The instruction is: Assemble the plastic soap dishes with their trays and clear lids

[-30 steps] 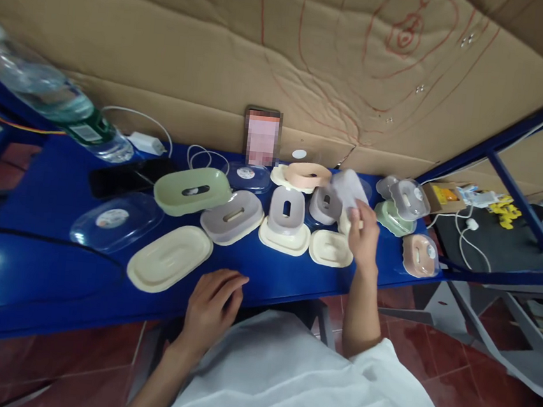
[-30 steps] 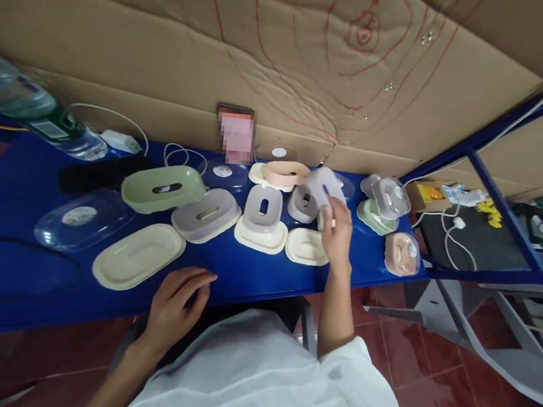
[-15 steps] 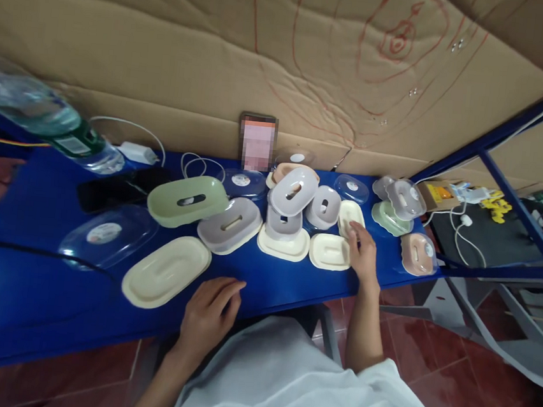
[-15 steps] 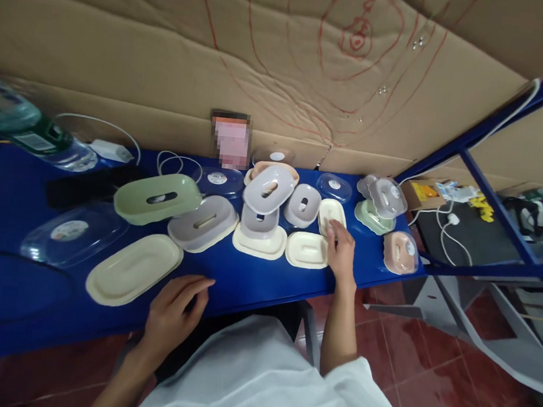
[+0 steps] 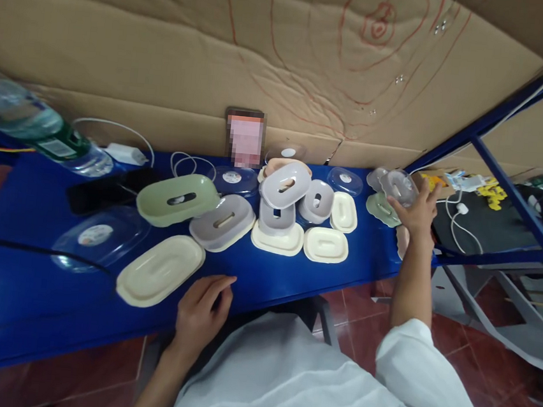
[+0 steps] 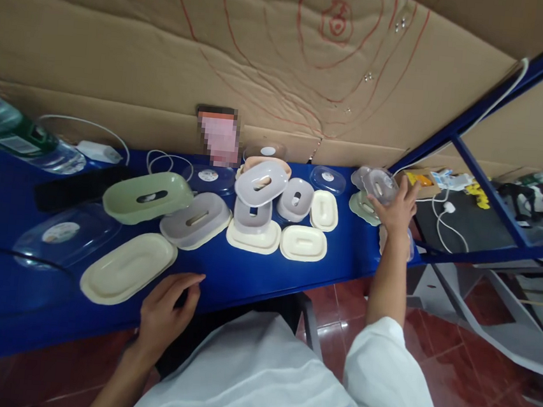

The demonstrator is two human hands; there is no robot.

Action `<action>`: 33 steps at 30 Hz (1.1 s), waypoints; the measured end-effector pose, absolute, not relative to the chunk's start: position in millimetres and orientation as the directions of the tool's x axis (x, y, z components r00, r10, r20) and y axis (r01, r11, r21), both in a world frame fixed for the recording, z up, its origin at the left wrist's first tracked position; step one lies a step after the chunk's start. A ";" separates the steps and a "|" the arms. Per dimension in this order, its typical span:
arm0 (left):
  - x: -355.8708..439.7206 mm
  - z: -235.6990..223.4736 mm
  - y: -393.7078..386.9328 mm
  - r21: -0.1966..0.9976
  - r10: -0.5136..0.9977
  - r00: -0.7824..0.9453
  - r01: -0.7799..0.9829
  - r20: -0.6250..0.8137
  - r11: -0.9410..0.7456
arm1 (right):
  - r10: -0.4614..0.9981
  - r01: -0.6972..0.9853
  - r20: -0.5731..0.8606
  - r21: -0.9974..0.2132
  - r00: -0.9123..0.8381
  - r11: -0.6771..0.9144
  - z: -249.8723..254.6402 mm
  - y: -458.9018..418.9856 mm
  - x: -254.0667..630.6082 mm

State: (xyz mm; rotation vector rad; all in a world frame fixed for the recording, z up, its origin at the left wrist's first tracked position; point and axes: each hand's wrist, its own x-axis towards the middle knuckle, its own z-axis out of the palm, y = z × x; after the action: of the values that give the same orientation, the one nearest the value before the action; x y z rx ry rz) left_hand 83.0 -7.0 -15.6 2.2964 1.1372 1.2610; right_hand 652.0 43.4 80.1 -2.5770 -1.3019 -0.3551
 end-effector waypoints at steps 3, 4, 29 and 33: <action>80.9 -16.8 -8.5 0.619 0.780 0.274 0.487 0.562 -0.617 | 0.782 0.808 0.203 -0.160 0.589 -0.567 86.8 55.0 664.3; 80.7 -15.0 -10.3 0.658 0.802 0.257 0.466 0.539 -0.592 | 0.784 0.820 0.238 -0.167 0.573 -0.548 86.3 52.0 657.6; 74.8 -49.2 -77.7 0.825 0.930 0.021 -0.455 -0.366 0.335 | 0.887 0.542 0.376 -0.703 -0.267 0.461 49.5 -13.6 287.6; 60.6 -38.4 -69.7 0.876 0.969 0.021 -0.424 -0.246 0.231 | 0.899 0.754 0.406 -0.536 -0.165 0.380 62.0 56.3 276.6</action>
State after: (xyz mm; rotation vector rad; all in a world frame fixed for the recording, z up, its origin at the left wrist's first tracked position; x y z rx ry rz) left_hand 60.6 -69.7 -38.4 0.6961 1.0145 1.2269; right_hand 276.6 56.3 62.0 -1.4197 -1.9628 0.2734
